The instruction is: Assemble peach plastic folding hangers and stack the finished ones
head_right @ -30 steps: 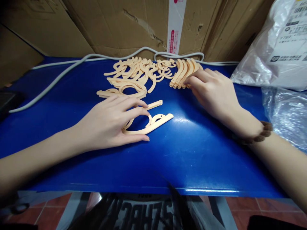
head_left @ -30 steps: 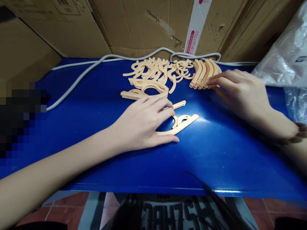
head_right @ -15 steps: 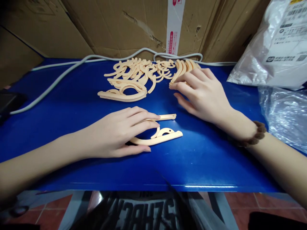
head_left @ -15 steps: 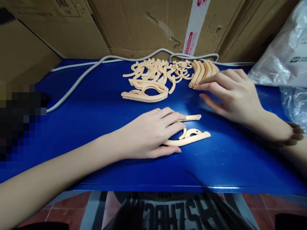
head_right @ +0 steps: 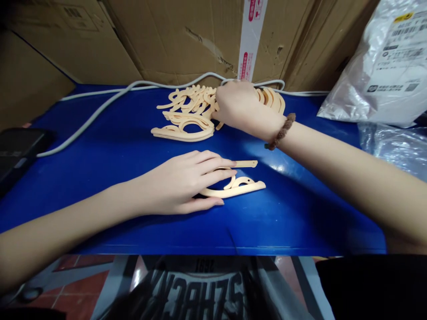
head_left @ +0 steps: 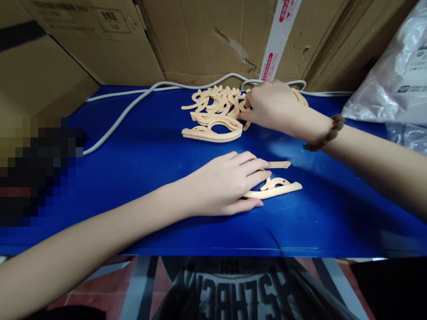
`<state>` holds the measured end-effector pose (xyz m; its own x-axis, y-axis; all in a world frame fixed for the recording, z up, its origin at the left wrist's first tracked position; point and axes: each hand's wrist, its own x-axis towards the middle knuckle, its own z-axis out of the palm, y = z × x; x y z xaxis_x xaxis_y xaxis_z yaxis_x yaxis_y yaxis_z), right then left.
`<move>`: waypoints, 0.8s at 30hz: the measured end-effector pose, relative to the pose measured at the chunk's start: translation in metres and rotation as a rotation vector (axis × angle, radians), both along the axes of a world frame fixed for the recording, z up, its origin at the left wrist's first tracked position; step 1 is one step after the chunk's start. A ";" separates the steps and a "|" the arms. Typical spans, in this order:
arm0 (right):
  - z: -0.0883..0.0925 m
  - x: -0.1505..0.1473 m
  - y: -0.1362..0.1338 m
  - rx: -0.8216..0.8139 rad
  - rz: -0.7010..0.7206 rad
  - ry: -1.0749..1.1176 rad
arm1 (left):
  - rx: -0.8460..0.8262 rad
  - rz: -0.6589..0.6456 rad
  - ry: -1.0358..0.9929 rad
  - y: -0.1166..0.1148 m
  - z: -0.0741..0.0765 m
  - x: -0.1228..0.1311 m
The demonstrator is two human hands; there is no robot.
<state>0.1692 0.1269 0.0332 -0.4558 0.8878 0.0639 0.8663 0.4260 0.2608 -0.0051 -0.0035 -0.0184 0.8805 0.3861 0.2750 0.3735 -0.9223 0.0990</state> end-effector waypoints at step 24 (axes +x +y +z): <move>0.017 0.025 -0.016 0.095 -0.043 0.113 | 0.114 0.389 0.302 0.002 0.013 0.036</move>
<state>0.1945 0.1111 0.0498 -0.4025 0.8940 0.1970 0.9094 0.3659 0.1978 0.0310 -0.0020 -0.0051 0.7241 0.6837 0.0903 0.6882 -0.7077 -0.1599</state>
